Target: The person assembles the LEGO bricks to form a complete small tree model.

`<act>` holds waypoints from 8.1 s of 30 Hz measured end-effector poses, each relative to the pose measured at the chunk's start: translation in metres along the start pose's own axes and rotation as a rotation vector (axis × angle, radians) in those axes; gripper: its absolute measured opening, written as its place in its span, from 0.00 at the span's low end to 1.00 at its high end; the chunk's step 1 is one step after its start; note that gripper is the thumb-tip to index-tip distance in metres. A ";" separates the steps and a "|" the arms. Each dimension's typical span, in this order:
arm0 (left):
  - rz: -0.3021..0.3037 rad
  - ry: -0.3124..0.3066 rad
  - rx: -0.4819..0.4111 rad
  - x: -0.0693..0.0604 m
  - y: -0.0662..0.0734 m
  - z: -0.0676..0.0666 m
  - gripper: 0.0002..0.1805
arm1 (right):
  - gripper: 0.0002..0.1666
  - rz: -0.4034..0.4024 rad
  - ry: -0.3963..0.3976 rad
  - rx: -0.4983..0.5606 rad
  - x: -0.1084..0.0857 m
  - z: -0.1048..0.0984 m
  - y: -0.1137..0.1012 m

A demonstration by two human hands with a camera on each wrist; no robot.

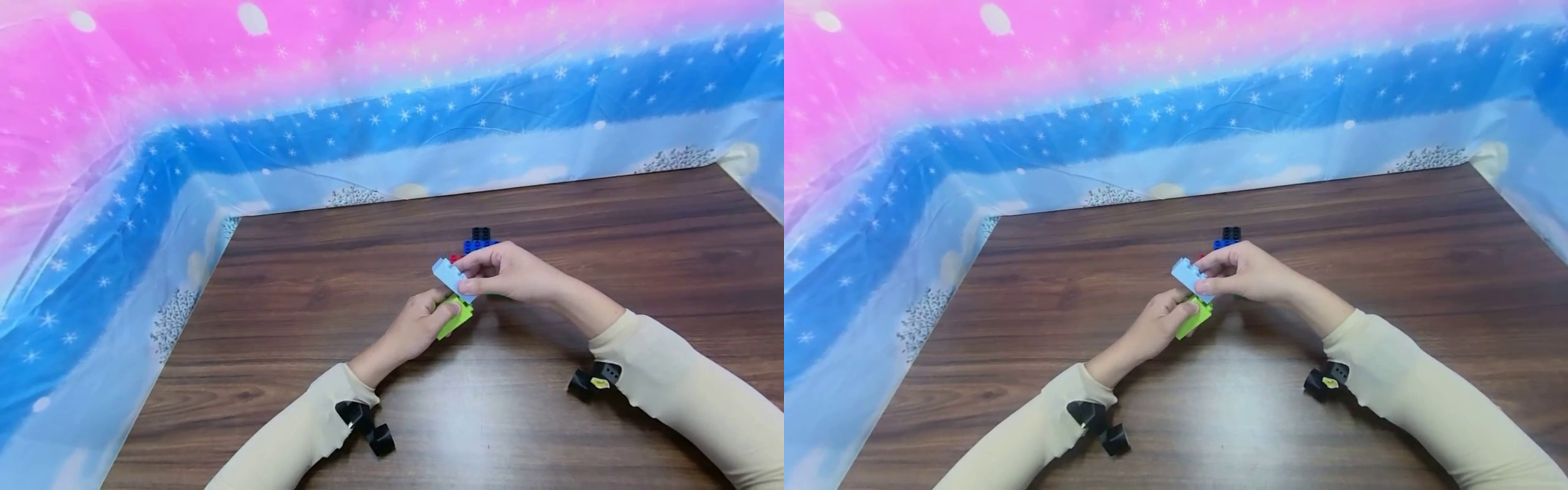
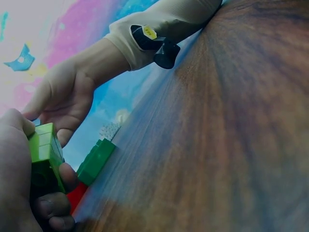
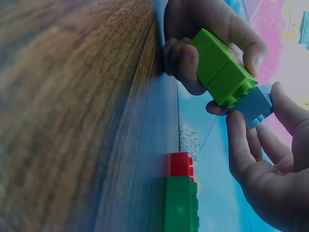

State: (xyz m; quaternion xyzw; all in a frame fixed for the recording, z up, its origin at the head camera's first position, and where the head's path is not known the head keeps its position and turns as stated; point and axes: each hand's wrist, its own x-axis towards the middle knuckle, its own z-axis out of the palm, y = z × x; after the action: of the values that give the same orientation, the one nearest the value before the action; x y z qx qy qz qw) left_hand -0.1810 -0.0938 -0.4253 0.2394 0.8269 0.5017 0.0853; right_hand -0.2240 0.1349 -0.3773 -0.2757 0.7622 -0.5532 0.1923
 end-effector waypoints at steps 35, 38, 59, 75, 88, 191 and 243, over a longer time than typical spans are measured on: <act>-0.022 -0.005 -0.047 0.000 0.001 0.000 0.24 | 0.17 -0.080 0.008 -0.029 -0.001 0.009 0.002; -0.017 -0.013 -0.038 0.001 0.000 0.000 0.24 | 0.17 -0.072 -0.004 -0.030 -0.001 0.009 0.002; -0.021 -0.046 0.127 -0.001 0.001 -0.002 0.21 | 0.19 -0.033 -0.050 -0.128 -0.003 0.005 -0.003; -0.073 -0.091 -0.042 0.000 0.001 -0.003 0.18 | 0.21 -0.125 0.050 -0.335 -0.007 0.002 -0.006; -0.073 -0.043 -0.229 0.003 -0.001 -0.001 0.19 | 0.07 -0.061 0.036 -0.963 -0.018 -0.022 -0.004; -0.024 -0.088 -0.224 0.001 -0.003 -0.005 0.16 | 0.10 -0.192 0.059 -0.260 -0.021 0.006 0.019; 0.016 -0.020 -0.298 0.006 -0.004 -0.004 0.15 | 0.14 -0.093 -0.025 -0.333 -0.016 -0.030 -0.022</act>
State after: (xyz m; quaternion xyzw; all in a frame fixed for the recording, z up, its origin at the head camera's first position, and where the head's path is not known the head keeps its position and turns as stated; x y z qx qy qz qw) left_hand -0.1888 -0.0958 -0.4262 0.2358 0.7404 0.6171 0.1240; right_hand -0.2252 0.1614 -0.3468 -0.3458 0.8272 -0.4242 0.1277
